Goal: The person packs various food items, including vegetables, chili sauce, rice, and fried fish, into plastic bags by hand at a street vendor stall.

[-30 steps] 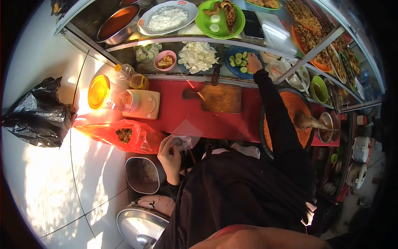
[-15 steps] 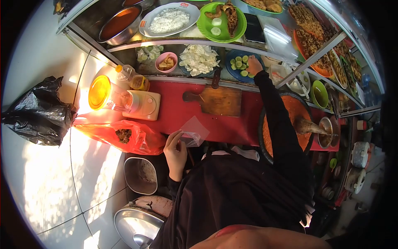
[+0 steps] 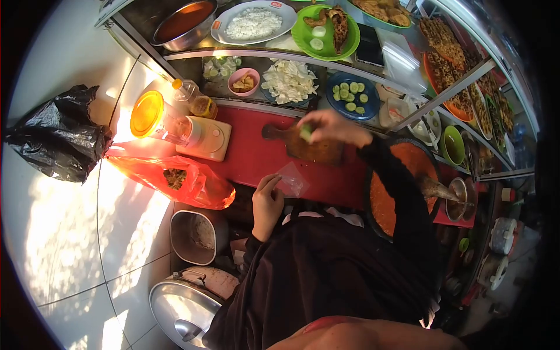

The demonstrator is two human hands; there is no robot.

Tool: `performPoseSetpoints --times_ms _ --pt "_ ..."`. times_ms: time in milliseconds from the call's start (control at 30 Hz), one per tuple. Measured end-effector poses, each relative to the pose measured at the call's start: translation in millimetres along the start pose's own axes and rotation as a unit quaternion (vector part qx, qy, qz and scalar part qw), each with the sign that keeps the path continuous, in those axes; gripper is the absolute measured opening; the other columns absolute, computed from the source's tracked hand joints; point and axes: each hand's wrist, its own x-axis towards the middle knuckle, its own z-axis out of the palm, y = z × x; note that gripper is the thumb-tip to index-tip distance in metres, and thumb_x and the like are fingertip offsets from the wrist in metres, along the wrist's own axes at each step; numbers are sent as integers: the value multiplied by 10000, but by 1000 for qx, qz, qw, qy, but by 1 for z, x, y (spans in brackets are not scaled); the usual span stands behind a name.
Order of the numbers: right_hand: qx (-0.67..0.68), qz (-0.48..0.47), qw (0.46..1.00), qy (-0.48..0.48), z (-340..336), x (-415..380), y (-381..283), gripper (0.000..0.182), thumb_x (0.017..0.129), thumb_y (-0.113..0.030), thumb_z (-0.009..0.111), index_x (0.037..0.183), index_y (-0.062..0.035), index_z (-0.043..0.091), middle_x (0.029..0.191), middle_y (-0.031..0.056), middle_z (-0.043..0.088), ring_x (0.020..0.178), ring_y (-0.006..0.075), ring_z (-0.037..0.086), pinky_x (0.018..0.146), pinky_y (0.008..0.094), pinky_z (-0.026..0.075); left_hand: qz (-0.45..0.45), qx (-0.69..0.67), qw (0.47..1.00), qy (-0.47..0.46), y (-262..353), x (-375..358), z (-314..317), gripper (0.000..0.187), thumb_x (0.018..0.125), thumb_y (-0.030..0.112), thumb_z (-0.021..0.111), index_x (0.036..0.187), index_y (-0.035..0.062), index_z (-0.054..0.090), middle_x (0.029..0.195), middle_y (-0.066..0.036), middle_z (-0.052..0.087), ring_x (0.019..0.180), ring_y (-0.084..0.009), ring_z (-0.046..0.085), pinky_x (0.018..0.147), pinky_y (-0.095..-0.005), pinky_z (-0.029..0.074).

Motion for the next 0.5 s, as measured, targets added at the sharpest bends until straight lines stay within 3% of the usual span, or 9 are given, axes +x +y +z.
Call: performPoseSetpoints --times_ms 100,200,233,300,333,367,433,500 --pt "41 8 993 -107 69 -10 -15 419 714 -93 673 1109 6 572 996 61 626 890 116 593 774 270 496 -15 -3 1000 -10 7 0 11 322 711 -87 526 1019 -35 602 1043 -145 602 737 -249 623 646 -309 496" --pt "-59 -35 992 -106 97 -19 -14 472 694 -103 694 1137 -12 557 952 64 627 775 133 603 747 263 507 48 17 998 24 2 2 18 347 707 -88 528 1047 -42 581 1067 -163 587 836 -302 627 715 -351 499" --pt "-60 -35 992 -108 99 -21 -14 472 694 -103 694 1137 -12 557 952 64 627 775 133 603 747 263 507 20 8 1000 18 1 1 17 358 698 -93 531 1052 -61 565 1088 -186 570 941 -341 602 778 -375 491" --pt "-183 -46 979 -73 102 -24 -11 438 694 -132 685 1097 -7 567 871 94 640 717 175 625 687 284 511 16 9 999 29 1 0 16 365 692 -99 530 1055 -68 560 1107 -196 557 961 -346 592 793 -372 488" --pt "-183 -45 979 -75 103 -26 -9 438 694 -132 685 1097 -7 567 871 94 640 717 175 625 687 284 511 12 10 999 37 2 -1 16 373 686 -104 529 1057 -76 554 1126 -205 545 982 -352 583 807 -369 486" --pt "-213 -35 974 -70 104 -27 -7 390 700 -152 679 1046 -1 581 814 101 637 699 202 628 663 297 505 10 10 999 39 1 -2 18 373 686 -104 529 1057 -76 554 1126 -205 545 982 -352 583 807 -369 486" --pt "-244 -26 967 -66 104 -27 -5 347 706 -171 674 994 6 594 757 109 635 680 230 632 639 309 498 47 31 998 41 -5 -4 25 385 697 -124 541 1074 -54 571 1131 -156 560 771 -201 609 623 -259 469" --pt "-286 13 956 -66 101 -25 -3 335 688 -247 679 903 4 625 685 140 627 621 280 622 597 355 488 44 22 998 31 -10 -7 29 384 700 -123 539 1076 -53 572 1128 -153 562 759 -193 606 618 -255 466"
